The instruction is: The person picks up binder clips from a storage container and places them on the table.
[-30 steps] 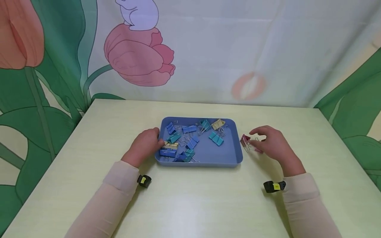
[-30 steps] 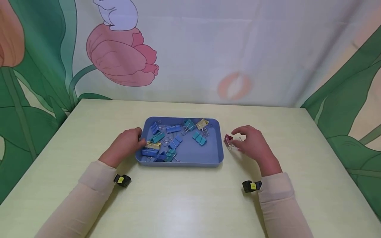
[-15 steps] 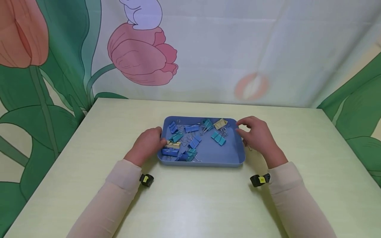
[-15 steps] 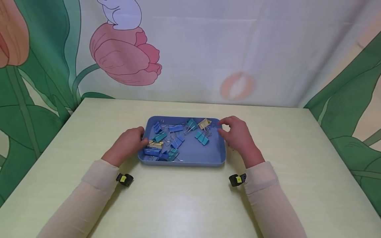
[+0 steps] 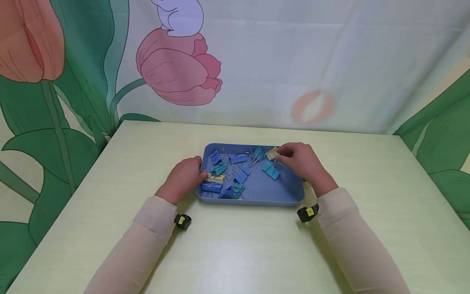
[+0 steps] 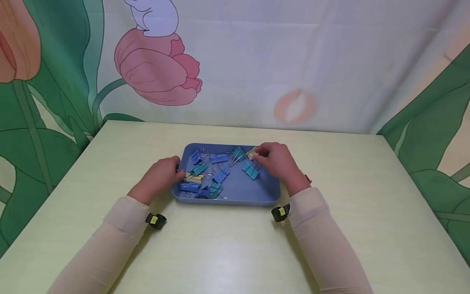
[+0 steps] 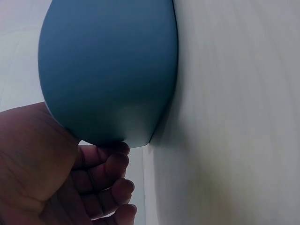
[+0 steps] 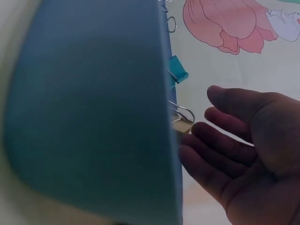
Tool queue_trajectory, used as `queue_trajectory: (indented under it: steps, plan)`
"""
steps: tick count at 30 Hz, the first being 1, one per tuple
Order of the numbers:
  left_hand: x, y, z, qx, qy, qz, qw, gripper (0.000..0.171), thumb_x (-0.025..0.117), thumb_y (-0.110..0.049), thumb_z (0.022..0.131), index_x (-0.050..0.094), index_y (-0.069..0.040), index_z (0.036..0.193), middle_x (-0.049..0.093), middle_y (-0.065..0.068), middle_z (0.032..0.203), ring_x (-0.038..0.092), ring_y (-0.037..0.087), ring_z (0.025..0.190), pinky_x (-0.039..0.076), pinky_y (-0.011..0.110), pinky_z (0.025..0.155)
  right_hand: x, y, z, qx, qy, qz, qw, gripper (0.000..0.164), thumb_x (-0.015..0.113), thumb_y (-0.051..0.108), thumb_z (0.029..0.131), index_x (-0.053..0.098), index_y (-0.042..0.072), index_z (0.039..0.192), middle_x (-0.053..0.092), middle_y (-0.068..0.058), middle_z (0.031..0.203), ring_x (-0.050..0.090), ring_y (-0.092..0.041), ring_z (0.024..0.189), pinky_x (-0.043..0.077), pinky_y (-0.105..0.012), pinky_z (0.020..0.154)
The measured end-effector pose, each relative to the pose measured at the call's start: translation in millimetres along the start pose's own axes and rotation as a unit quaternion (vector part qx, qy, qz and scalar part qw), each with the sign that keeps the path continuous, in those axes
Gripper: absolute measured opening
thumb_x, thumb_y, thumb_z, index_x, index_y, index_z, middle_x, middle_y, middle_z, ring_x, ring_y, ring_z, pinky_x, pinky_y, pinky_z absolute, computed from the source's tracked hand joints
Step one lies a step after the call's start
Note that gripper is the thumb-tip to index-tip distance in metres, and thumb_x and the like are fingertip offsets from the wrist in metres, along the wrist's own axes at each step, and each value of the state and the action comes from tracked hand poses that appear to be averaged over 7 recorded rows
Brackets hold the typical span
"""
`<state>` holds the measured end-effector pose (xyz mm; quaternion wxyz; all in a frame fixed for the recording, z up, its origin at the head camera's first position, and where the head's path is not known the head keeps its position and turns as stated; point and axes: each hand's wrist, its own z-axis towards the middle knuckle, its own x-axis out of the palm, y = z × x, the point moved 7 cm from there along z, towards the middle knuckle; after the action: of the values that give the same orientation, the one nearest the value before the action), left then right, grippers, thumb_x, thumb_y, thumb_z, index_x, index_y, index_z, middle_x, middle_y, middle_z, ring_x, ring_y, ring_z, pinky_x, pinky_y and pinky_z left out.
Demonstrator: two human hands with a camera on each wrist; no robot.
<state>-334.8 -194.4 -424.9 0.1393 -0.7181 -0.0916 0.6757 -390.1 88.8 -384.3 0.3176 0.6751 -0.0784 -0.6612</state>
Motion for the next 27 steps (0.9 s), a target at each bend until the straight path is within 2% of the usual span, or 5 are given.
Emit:
queue_trajectory:
  steps: [11,18,27]
  plan:
    - [-1.0,0.3,-0.3,-0.003,-0.001,-0.005,1.0000,0.026,0.054,-0.025,0.085,0.053,0.000,0.094,0.056,0.009,0.077,0.047,0.021,0.067,0.039,0.033,0.063,13.3,-1.5,9.9,0.016,0.033,0.026,0.999,0.017,0.061,0.021,0.085,0.067,0.011,0.097,0.067,-0.006,0.093,0.066,-0.017,0.073,0.051,-0.032,0.068]
    - [0.3,1.3,-0.3,-0.005,0.000,-0.011,0.9999,0.026,0.054,-0.025,0.085,0.052,-0.001,0.093,0.055,0.008,0.077,0.047,0.021,0.067,0.039,0.033,0.063,16.8,-1.9,12.5,0.027,0.048,0.045,0.997,0.018,0.059,0.015,0.086,0.067,0.008,0.100,0.067,-0.008,0.096,0.067,-0.016,0.072,0.052,-0.031,0.068]
    - [-0.6,1.3,-0.6,-0.003,-0.003,-0.019,0.9998,0.024,0.054,-0.024,0.085,0.052,-0.001,0.092,0.054,0.008,0.075,0.047,0.021,0.067,0.039,0.033,0.063,15.0,-0.7,15.5,0.029,0.044,0.062,0.997,0.018,0.059,0.011,0.086,0.067,0.008,0.101,0.067,-0.008,0.097,0.067,-0.014,0.073,0.053,-0.030,0.068]
